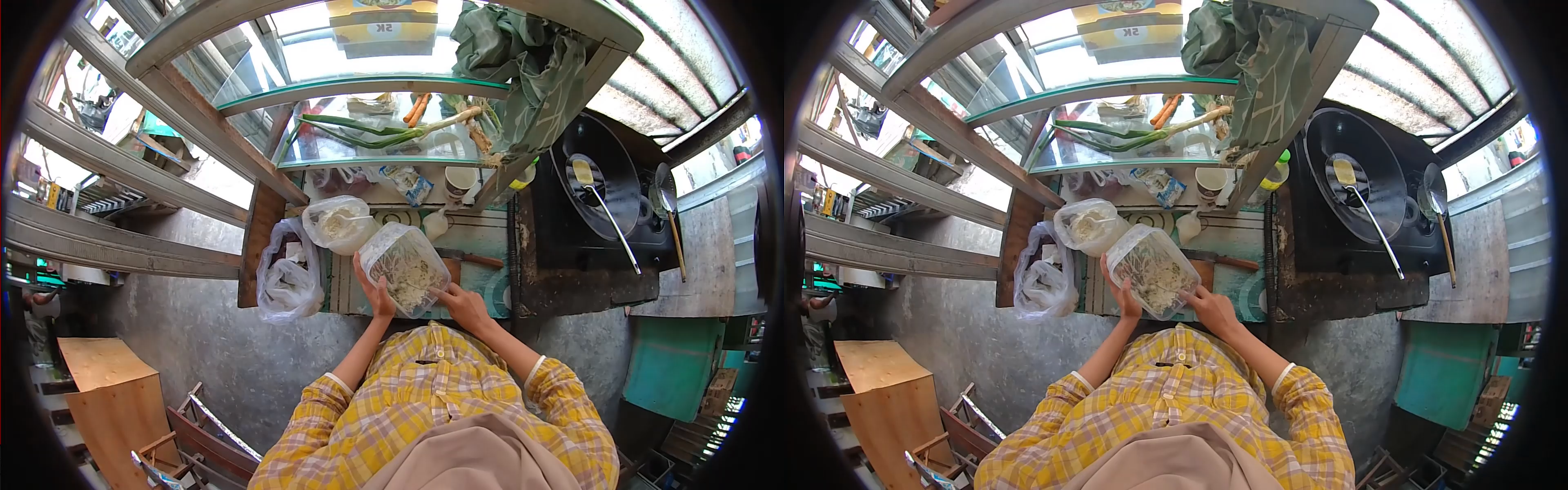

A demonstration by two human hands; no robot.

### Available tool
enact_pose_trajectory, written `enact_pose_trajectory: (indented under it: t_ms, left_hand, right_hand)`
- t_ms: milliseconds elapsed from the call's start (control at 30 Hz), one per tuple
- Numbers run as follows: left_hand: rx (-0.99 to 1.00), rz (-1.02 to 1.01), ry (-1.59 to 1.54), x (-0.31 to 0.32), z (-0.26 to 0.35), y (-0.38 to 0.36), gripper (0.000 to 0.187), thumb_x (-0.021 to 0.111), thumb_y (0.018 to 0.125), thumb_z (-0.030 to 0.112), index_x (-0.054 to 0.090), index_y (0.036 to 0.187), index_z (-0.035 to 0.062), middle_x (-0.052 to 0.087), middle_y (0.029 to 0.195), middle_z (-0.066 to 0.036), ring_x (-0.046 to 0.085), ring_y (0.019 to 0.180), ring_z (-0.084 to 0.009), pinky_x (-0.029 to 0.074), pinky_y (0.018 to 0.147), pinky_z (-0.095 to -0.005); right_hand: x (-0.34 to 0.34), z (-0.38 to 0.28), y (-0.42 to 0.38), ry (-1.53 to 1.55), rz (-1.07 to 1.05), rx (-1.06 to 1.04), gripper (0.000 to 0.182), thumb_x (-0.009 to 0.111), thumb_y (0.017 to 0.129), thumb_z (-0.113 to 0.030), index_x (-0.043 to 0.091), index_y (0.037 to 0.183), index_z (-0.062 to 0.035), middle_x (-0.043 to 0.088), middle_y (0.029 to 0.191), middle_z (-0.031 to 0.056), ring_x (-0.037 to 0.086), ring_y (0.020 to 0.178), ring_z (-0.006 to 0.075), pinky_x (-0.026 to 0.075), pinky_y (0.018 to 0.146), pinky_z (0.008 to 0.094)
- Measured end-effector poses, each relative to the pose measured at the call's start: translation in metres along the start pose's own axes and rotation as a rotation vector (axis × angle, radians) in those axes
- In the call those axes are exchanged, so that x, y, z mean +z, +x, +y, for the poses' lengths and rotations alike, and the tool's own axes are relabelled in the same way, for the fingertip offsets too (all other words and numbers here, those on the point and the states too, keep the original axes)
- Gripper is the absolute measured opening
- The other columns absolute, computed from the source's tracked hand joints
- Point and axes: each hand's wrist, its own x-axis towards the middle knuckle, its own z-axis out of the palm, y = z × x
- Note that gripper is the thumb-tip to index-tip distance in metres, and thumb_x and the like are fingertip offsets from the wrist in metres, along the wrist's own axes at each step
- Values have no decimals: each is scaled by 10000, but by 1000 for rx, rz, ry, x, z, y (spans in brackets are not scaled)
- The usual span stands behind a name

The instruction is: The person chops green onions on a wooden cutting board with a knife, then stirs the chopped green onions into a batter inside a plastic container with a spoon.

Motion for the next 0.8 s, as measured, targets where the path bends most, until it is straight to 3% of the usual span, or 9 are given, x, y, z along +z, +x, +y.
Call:
enact_pose_trajectory:
  t_ms: [133, 233, 400, 500, 600, 800]
  left_hand:
    - [11, 2, 45, 0, 2, -2, 746, 483, 872, 316, 155, 1481, 35, 215, 1471, -163, 288, 1326, -306, 235, 1078, -428]
    - [26, -4, 121, -1, -2, -1, 785, 516, 843, 339, 149, 1489, 87, 258, 1450, -129, 333, 1303, -267, 307, 1054, -411]
    - [-11, 21, 9, -2, 1, 1, 749, 486, 876, 326, 152, 1482, 40, 205, 1480, -162, 292, 1327, -307, 249, 1074, -429]
    - [7, 2, 20, 1, 9, 0, 752, 486, 876, 330, 150, 1483, 41, 203, 1484, -157, 291, 1330, -308, 248, 1075, -430]
    - [11, -7, 78, 3, 6, 1, 754, 487, 874, 332, 152, 1484, 42, 206, 1484, -156, 288, 1333, -308, 247, 1077, -431]
    - [13, 9, 52, 2, 2, 2, 747, 478, 871, 337, 163, 1480, 39, 215, 1480, -167, 268, 1346, -313, 234, 1082, -436]
  right_hand:
    - [-6, -4, 1, 77, 70, 20, 429, 577, 825, -58, 595, 1219, -226, 576, 866, 70, 597, 604, 276, 487, 509, 370]
    - [-1, -8, 8, 94, 138, 34, 415, 573, 829, -68, 603, 1212, -223, 574, 862, 70, 595, 597, 277, 486, 504, 375]
    - [7, 1, -10, 29, -4, 52, 433, 569, 789, -41, 615, 1184, -212, 565, 834, 69, 601, 585, 279, 491, 498, 382]
    - [5, -8, -2, 120, 147, 34, 436, 567, 784, -36, 618, 1179, -214, 564, 834, 73, 602, 579, 279, 490, 491, 386]
    - [4, -18, 13, 102, 167, 6, 437, 561, 784, -38, 617, 1181, -213, 573, 850, 78, 603, 571, 277, 487, 483, 389]
    - [11, -5, -8, 44, 42, 3, 424, 576, 813, -54, 614, 1202, -218, 571, 819, 66, 592, 583, 277, 484, 501, 366]
